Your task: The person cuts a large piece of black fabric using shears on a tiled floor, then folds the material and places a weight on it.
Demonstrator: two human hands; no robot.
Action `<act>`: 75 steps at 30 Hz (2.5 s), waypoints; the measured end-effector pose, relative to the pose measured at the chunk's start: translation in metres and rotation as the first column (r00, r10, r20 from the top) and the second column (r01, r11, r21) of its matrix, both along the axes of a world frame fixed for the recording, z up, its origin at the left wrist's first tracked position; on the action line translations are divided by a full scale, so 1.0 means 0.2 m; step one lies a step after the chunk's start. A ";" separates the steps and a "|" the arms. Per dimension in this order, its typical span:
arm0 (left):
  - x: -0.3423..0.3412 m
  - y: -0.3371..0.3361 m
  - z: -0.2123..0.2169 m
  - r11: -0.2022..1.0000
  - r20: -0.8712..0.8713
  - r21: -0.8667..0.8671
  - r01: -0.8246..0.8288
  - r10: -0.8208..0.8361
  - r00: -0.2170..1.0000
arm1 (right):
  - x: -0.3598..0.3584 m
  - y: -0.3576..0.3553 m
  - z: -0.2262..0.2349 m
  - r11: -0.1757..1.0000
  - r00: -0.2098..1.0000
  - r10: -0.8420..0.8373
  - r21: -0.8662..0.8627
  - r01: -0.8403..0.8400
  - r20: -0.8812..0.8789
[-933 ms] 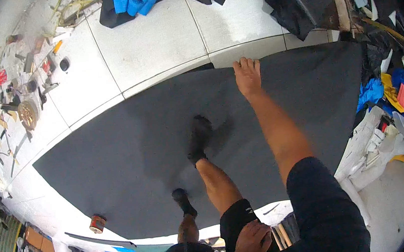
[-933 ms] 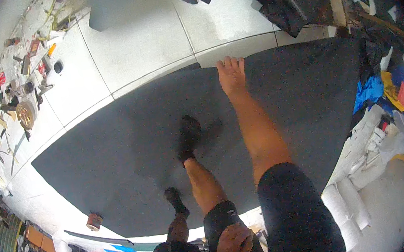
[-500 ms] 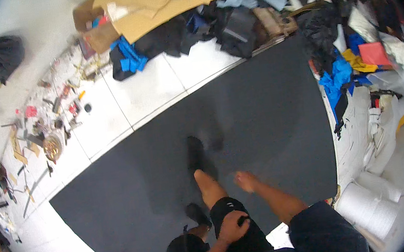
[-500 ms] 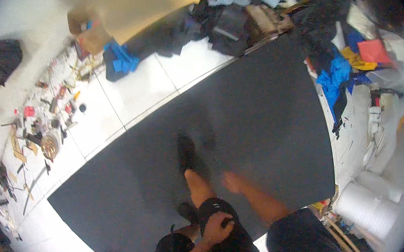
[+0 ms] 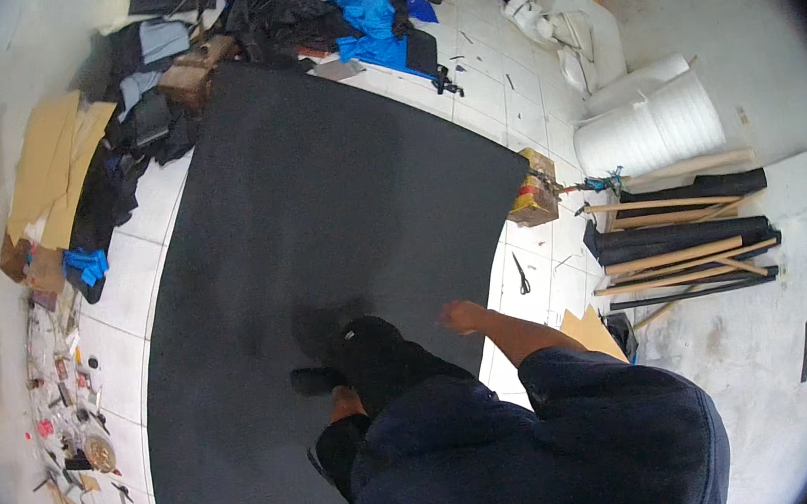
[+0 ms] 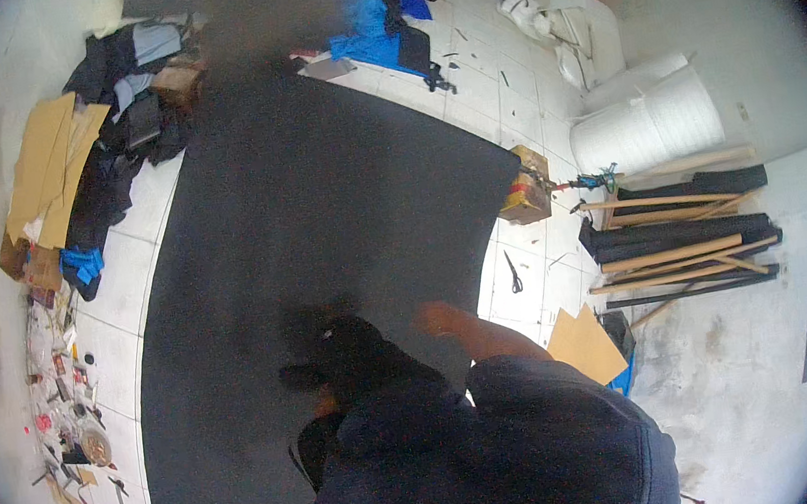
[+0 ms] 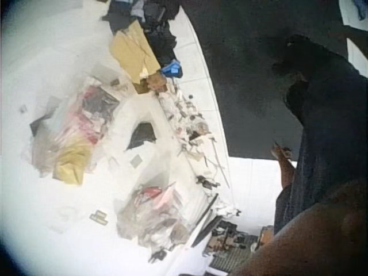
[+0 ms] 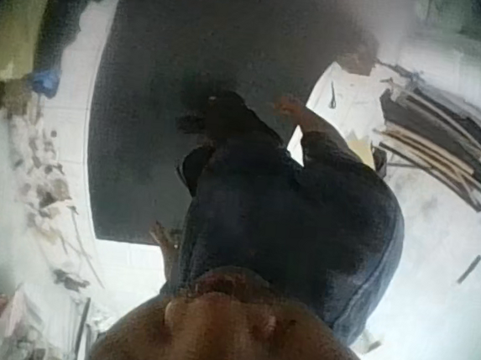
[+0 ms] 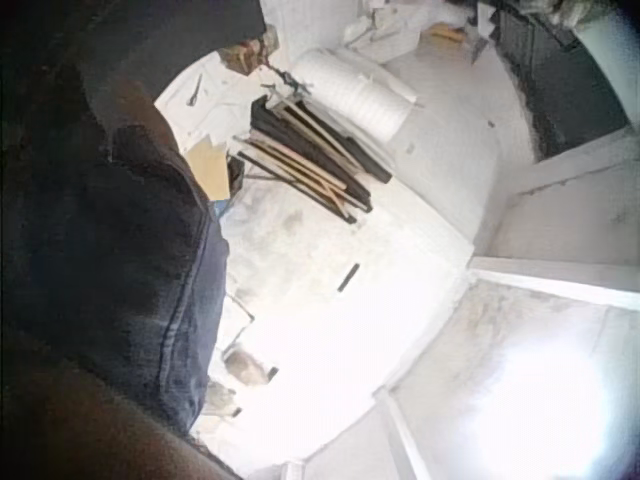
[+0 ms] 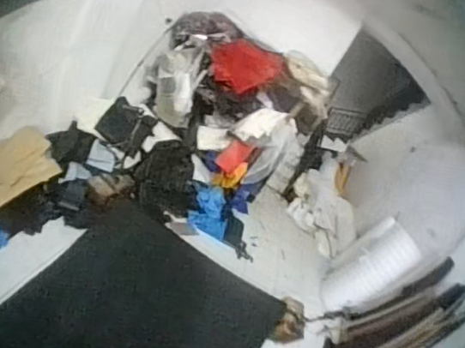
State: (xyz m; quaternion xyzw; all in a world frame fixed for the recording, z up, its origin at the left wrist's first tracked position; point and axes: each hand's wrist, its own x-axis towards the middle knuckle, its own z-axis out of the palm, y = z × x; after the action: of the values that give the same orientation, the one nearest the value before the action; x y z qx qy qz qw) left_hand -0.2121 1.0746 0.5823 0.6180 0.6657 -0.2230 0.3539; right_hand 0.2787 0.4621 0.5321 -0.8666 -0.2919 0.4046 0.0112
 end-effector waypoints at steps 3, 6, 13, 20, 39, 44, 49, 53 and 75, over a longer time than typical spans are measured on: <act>-0.15 -0.37 0.13 0.996 -0.048 -0.076 -0.037 0.034 0.998 | -0.04 0.20 0.46 0.839 0.840 -0.527 0.080 0.538 -0.125; -0.27 -0.79 0.22 0.992 0.004 -0.093 -0.086 0.086 0.996 | 0.00 0.09 0.52 0.819 0.835 -0.525 0.169 0.548 -0.162; -0.56 -1.64 0.32 0.991 0.134 -0.021 -0.132 0.133 0.982 | -0.25 -0.88 0.41 0.769 0.794 -0.593 0.199 0.607 -0.132; -0.72 -1.88 0.43 0.986 0.585 0.167 -0.014 -0.088 0.806 | -1.03 -2.32 0.40 0.794 0.829 -0.558 -0.316 0.520 -0.037; -1.56 -4.11 0.07 0.929 0.068 -0.167 0.330 -0.323 0.944 | -1.68 -3.62 0.40 0.632 0.642 -0.752 0.112 0.767 -0.150; -1.44 -4.89 0.07 0.958 0.065 -0.272 0.092 -0.077 0.995 | -1.31 -3.48 0.52 0.787 0.775 -0.576 0.078 0.612 -0.260; -0.79 -5.62 0.11 0.906 0.470 0.016 0.424 -0.381 0.796 | -1.24 -3.65 0.47 0.849 0.873 0.441 0.414 -0.329 -0.209; -0.68 -6.03 0.14 0.739 0.331 -0.280 0.613 -0.525 0.784 | -1.12 -3.61 0.69 0.899 0.599 0.250 -0.048 -0.436 -0.761; -0.26 -4.95 -1.44 0.957 0.409 -0.094 0.273 -0.213 0.887 | 0.98 -3.31 -2.42 -0.075 0.227 -0.869 0.569 0.819 -0.440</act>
State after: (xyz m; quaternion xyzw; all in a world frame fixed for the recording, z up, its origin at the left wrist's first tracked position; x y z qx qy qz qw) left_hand -0.2641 0.0842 0.2938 0.7005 0.4792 -0.1857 0.4951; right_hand 0.4751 -0.2004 0.0491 -0.7787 0.1819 0.1265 0.5869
